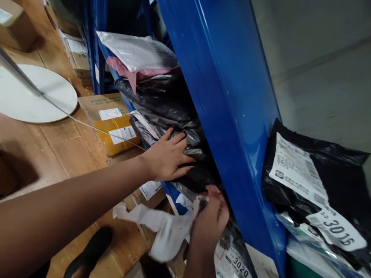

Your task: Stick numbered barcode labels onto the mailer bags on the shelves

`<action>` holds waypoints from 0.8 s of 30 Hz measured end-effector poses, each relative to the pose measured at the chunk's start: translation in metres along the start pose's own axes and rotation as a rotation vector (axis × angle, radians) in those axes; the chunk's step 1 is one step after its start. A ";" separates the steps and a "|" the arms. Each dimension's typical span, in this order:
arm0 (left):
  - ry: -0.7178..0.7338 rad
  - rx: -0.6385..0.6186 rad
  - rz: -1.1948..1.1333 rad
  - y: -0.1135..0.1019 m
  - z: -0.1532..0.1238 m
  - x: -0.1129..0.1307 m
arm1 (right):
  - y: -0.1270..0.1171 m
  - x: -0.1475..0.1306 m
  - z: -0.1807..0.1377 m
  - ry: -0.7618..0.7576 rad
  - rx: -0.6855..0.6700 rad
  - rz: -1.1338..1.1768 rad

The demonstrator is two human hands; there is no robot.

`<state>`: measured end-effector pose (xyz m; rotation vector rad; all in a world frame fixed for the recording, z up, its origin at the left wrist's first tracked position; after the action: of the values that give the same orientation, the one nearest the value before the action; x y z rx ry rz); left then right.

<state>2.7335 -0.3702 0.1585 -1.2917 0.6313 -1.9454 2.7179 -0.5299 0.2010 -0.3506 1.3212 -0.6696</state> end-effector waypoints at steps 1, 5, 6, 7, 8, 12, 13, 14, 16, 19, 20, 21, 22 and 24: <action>-0.009 0.035 0.050 -0.001 -0.001 -0.002 | 0.005 -0.011 0.003 -0.075 -0.005 -0.106; 0.051 0.154 0.192 -0.006 0.004 -0.003 | 0.014 -0.017 0.010 -0.079 -0.015 -0.291; 0.064 0.181 0.202 -0.008 0.006 -0.004 | 0.017 -0.009 0.010 -0.010 -0.030 -0.219; 0.063 0.204 0.202 -0.011 0.009 -0.006 | 0.021 0.001 0.010 0.070 -0.045 -0.115; 0.045 0.224 0.193 -0.015 0.012 -0.010 | 0.026 0.011 0.009 0.141 -0.047 -0.003; -0.093 0.270 0.142 -0.028 0.023 -0.025 | 0.022 0.028 0.008 0.123 0.078 0.248; -0.132 0.278 0.129 -0.032 0.026 -0.029 | 0.017 0.030 0.006 0.094 0.103 0.250; -0.174 0.288 0.112 -0.036 0.029 -0.033 | 0.012 0.033 0.002 0.090 0.109 0.230; -0.275 0.306 0.058 -0.045 0.034 -0.043 | 0.004 0.046 -0.008 0.168 0.094 0.161; -0.396 0.342 -0.084 -0.060 0.041 -0.058 | -0.004 0.064 -0.026 0.333 0.113 0.139; -0.411 0.349 -0.132 -0.063 0.043 -0.062 | -0.005 0.066 -0.031 0.356 0.137 0.152; -0.416 0.351 -0.177 -0.066 0.045 -0.066 | -0.006 0.067 -0.035 0.360 0.166 0.162; -0.414 0.351 -0.214 -0.068 0.047 -0.069 | -0.005 0.066 -0.038 0.351 0.192 0.167; -0.400 0.354 -0.270 -0.071 0.049 -0.075 | -0.004 0.067 -0.042 0.324 0.230 0.173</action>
<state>2.7776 -0.2678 0.1847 -1.5281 -0.0870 -1.8192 2.6834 -0.5699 0.1420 0.0631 1.5419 -0.7438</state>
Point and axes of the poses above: each hand's wrist, its own z-axis towards the middle knuckle, its own y-axis out of the palm, x = y × z, the point moved 9 cm from there along z, towards the middle knuckle, and after that the axes turned 8 degrees about -y, right-handed, at the moved point
